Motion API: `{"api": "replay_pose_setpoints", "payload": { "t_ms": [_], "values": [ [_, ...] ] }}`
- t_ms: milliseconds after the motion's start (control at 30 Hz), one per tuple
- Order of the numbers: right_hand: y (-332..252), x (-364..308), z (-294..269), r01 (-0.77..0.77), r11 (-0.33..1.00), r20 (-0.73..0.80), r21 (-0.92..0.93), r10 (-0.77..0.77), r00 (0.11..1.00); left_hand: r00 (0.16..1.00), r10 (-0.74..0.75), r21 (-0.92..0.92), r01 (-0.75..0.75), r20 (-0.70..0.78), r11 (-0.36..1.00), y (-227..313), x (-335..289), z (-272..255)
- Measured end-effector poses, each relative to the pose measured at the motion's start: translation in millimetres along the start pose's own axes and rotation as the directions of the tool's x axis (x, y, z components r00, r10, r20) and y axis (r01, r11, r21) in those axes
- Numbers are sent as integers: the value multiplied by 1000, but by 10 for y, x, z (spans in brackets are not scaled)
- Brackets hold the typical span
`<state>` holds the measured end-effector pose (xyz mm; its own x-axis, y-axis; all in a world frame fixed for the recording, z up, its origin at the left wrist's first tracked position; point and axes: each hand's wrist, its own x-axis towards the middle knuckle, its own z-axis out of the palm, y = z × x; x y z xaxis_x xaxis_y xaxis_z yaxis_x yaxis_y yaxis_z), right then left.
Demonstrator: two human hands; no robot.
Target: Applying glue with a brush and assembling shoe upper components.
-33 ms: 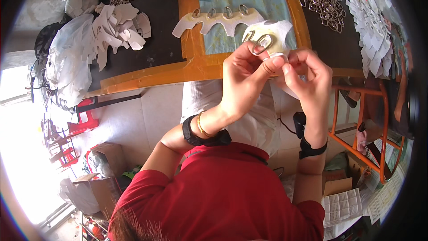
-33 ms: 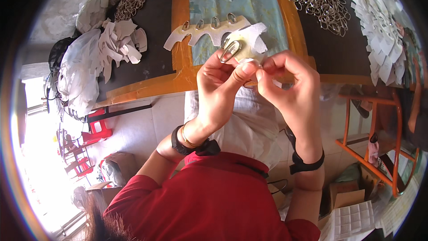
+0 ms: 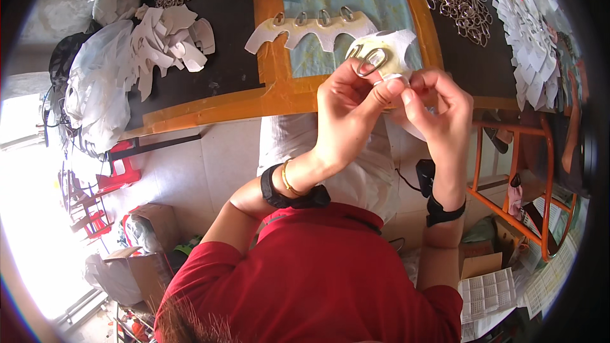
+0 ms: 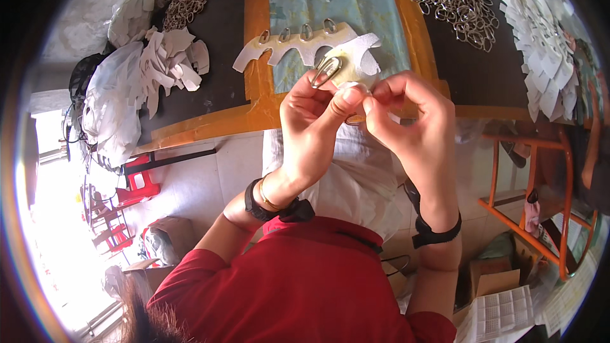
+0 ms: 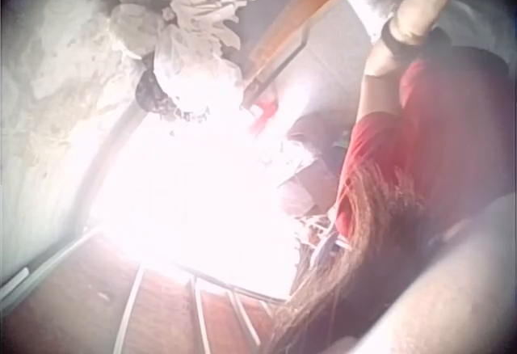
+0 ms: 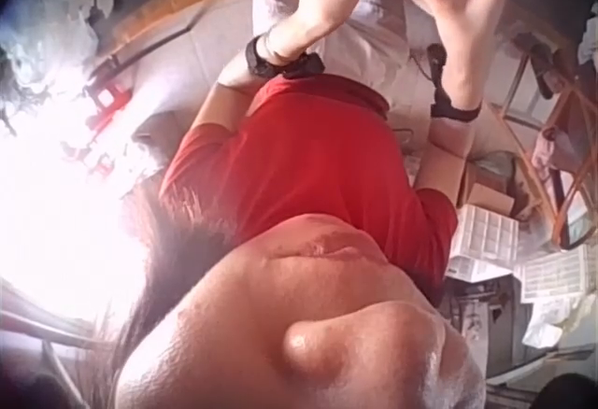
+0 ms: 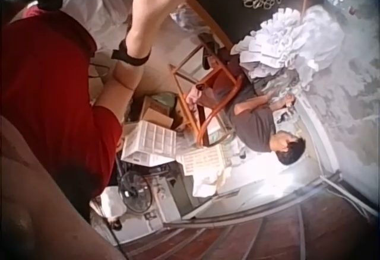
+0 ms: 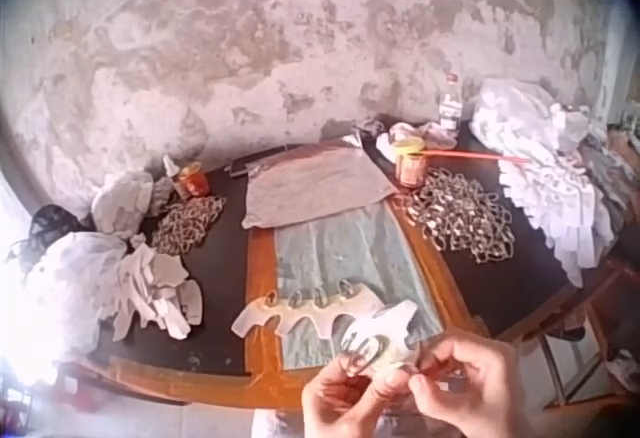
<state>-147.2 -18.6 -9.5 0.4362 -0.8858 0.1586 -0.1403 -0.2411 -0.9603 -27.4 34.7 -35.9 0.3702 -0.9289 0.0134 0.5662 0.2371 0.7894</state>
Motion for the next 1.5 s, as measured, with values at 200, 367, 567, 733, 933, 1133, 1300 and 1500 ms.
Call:
{"api": "replay_pose_setpoints", "payload": {
  "t_ms": [200,367,567,733,933,1133,1300,1500],
  "values": [
    [-33,84,116,145,987,-215,64,-128,968,996,82,41,-81,-35,996,3,-14,39],
    [17,43,27,0,988,-61,155,10,998,1000,22,8,-22,16,1000,32,15,-20],
    [35,28,58,-20,1000,-102,-17,18,995,994,-65,93,57,86,994,42,76,-122],
    [115,114,-91,-439,758,292,483,333,897,716,-577,-298,693,393,657,97,225,-214],
    [203,6,-25,-157,971,30,178,154,988,961,-227,204,194,155,960,68,133,-127],
    [111,-7,-93,-119,983,17,137,118,993,963,-252,110,241,96,964,88,152,-132],
    [-5,2,-138,167,985,-265,-40,-171,949,981,-164,129,150,101,980,93,142,-145],
    [-96,58,-88,374,802,-8,-465,-426,905,988,-79,203,51,131,978,68,88,-111]
  ]
}}
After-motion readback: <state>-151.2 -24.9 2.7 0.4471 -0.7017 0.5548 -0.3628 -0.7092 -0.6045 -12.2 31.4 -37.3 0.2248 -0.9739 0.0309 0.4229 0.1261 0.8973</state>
